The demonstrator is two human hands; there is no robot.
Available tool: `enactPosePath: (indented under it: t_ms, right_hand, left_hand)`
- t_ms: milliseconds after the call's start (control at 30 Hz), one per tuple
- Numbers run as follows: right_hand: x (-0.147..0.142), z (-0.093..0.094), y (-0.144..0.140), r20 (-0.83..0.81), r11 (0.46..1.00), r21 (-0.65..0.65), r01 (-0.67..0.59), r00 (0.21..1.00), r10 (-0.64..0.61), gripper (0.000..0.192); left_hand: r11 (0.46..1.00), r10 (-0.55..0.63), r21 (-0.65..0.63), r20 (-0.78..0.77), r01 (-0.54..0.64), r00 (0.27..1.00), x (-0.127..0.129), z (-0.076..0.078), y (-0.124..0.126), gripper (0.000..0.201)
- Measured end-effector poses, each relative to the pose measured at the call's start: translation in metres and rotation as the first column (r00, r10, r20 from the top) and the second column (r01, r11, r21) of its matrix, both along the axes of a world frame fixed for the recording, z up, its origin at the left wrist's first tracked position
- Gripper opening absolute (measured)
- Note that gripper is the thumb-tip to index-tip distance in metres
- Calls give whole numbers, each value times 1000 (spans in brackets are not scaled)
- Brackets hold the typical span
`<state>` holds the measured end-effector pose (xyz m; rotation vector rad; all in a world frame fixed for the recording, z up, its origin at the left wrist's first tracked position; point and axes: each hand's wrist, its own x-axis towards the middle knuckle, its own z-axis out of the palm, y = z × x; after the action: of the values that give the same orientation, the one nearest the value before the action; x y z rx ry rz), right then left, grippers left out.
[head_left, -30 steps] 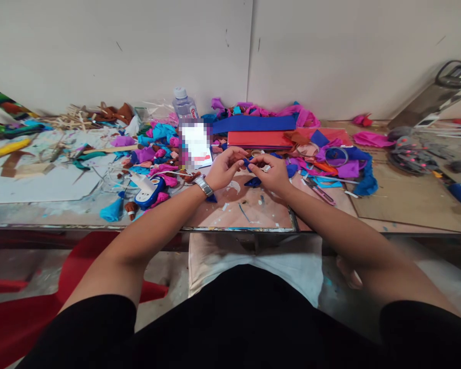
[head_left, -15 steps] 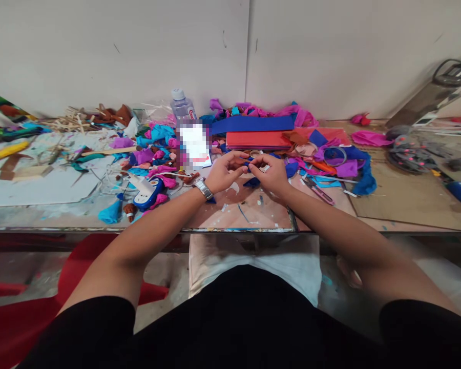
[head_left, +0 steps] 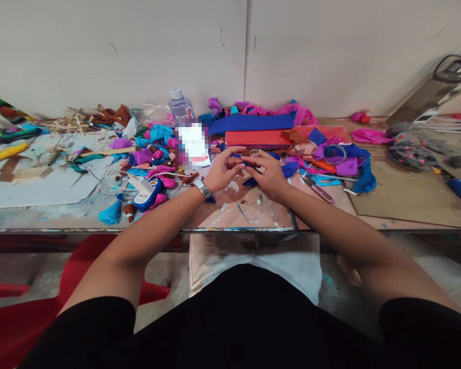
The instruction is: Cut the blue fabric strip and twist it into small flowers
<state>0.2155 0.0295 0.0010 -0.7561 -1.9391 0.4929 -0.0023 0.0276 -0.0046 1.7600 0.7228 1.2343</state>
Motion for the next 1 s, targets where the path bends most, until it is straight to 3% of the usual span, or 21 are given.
enactPosePath:
  t_ms: [267, 667, 867, 1000]
  right_hand:
    - [0, 6, -5, 9, 1000, 4, -12, 1000, 12, 31]
    - [-1, 5, -3, -16, 999, 3, -36, 999, 36, 31]
    - [-3, -1, 3, -118, 997, -83, -3, 993, -7, 39]
    - [-5, -3, 3, -173, 991, -136, 18, 984, -42, 46]
  left_hand:
    - [1000, 21, 12, -9, -21, 1000, 1, 4, 0, 65]
    - [996, -49, -80, 19, 50, 999, 1, 7, -2, 65]
    - [991, 78, -104, -20, -80, 997, -7, 11, 3, 44]
    - [989, 129, -67, -75, -135, 989, -5, 12, 2, 45]
